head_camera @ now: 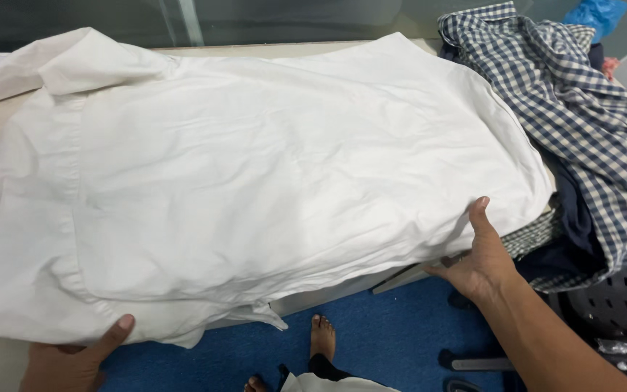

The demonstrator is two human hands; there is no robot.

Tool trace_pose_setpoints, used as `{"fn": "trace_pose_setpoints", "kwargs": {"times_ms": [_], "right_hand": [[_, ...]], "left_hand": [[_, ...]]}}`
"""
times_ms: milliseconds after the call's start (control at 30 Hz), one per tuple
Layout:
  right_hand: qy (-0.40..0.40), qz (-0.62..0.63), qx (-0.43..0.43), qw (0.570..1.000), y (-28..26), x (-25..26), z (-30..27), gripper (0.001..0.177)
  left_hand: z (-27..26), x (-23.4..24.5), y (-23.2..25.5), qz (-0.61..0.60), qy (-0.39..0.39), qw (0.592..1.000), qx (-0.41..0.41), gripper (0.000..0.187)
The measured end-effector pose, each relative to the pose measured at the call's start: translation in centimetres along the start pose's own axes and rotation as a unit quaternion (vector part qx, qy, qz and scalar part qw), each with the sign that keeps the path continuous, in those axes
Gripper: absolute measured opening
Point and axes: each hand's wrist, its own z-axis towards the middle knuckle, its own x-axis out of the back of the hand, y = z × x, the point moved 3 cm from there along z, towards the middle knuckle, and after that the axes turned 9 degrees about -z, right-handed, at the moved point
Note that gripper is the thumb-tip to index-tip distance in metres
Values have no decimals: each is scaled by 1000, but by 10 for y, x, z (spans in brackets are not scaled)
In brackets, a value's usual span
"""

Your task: The person folds a white long-sleeved shirt on a light-colored table, smoothing the fabric and aligning the sleeves. The folded shirt is then placed into an open suitcase containing other clothes.

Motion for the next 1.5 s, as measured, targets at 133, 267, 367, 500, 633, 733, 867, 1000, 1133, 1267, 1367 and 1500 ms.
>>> {"fn": "trace_pose_setpoints", "kwargs": {"times_ms": [133, 267, 367, 500, 633, 733, 867, 1000, 1133, 1267, 1367, 1500], "right_hand": [[-88, 50, -37, 994, 24, -1, -17, 113], [-122, 29, -33, 992, 40, 9, -24, 94], [-99, 38, -42, 994, 47, 20, -30, 84], [-124, 65, -26, 990, 49, 34, -41, 68], [-134, 84, -6, 987, 42, 48, -46, 59], [-119, 86, -11, 989, 39, 59, -46, 56], [-109, 124, -16, 986, 39, 67, -46, 53], [-106, 166, -17, 980, 39, 68, -46, 53], [-84, 211, -22, 974, 34, 65, -49, 57], [-48, 255, -11, 966, 24, 63, -58, 60], [-58, 279, 32, 958, 11, 63, -65, 58], [-99, 320, 71, 940, -7, 57, -70, 50]], "left_hand": [[2, 11, -24, -47, -89, 995, -9, 90], [-12, 20, -14, -18, -90, 995, 43, 74], [-30, 18, 2, -309, -132, 938, 91, 66], [-47, 25, 19, -369, -58, 920, 123, 63], [-54, 24, 30, -260, -69, 963, 34, 76], [-48, 16, 24, -187, -138, 973, -17, 96], [-28, 4, -1, -15, -213, 975, 55, 110], [-21, 7, -23, 10, -199, 979, 48, 105], [-12, 20, -23, -11, -177, 984, 15, 101], [-6, 50, -8, -86, -130, 987, -44, 97], [-10, 70, 12, -180, -122, 972, -91, 93], [-18, 74, 53, -346, -164, 917, -109, 96]]}}
